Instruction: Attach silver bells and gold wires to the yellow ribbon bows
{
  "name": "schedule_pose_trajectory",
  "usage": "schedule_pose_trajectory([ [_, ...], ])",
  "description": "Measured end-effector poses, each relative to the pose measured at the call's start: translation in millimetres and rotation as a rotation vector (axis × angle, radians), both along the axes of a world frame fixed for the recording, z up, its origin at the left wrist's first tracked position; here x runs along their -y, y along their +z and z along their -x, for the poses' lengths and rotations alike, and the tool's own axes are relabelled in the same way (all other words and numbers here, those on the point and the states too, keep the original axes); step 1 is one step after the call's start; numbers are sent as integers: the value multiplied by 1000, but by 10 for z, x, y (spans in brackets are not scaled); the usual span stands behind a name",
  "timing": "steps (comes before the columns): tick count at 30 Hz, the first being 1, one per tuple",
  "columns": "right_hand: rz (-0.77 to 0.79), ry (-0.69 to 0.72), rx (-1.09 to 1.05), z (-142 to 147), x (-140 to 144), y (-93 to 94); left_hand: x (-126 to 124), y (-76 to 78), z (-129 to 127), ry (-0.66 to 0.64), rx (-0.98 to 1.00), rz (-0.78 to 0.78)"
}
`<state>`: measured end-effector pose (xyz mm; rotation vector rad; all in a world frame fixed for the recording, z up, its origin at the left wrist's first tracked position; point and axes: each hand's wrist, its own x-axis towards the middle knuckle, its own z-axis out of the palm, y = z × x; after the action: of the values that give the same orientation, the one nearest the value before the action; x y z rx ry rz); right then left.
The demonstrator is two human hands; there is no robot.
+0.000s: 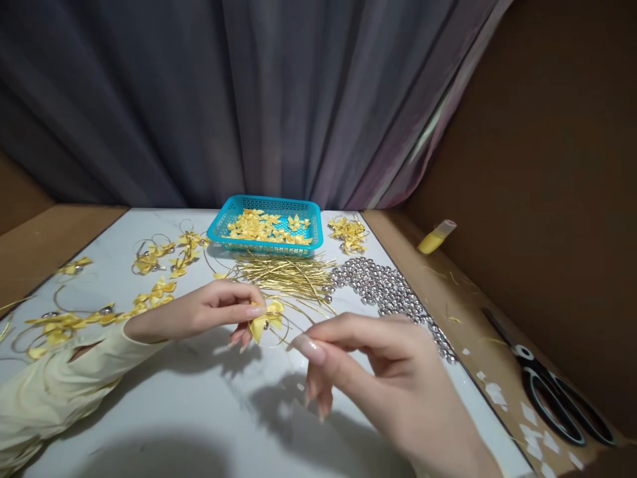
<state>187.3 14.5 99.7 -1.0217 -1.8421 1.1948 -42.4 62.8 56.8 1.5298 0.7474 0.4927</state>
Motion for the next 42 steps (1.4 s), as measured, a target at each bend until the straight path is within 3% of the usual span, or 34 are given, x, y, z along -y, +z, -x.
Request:
schedule_pose_trajectory([
  [3, -7, -39, 116, 69, 47, -215, -5, -21, -15, 9, 57, 36],
  [7, -140, -76, 194, 140, 58, -421, -8, -76, -44, 4, 148, 117],
  [17, -145, 28, 227, 90, 8, -554, 34, -117, -98, -8, 193, 131],
  [21, -114, 15, 170, 71, 18, -545, 37, -121, -94, 4, 163, 84],
  [25, 37, -17, -25, 27, -30, -453, 18, -135, -87, -17, 17, 20],
  [29, 203, -140, -298, 9, -199, -340, 9, -175, -90, -175, -110, 10],
  [35, 259, -177, -539, -20, -582, -236, 33, -252, -103, -360, -161, 4],
  [39, 258, -175, -562, -87, -725, -280, 29, -277, -116, -398, -163, 58],
  [42, 179, -119, -413, -165, -718, -345, 5, -298, -103, -415, -103, 120],
])
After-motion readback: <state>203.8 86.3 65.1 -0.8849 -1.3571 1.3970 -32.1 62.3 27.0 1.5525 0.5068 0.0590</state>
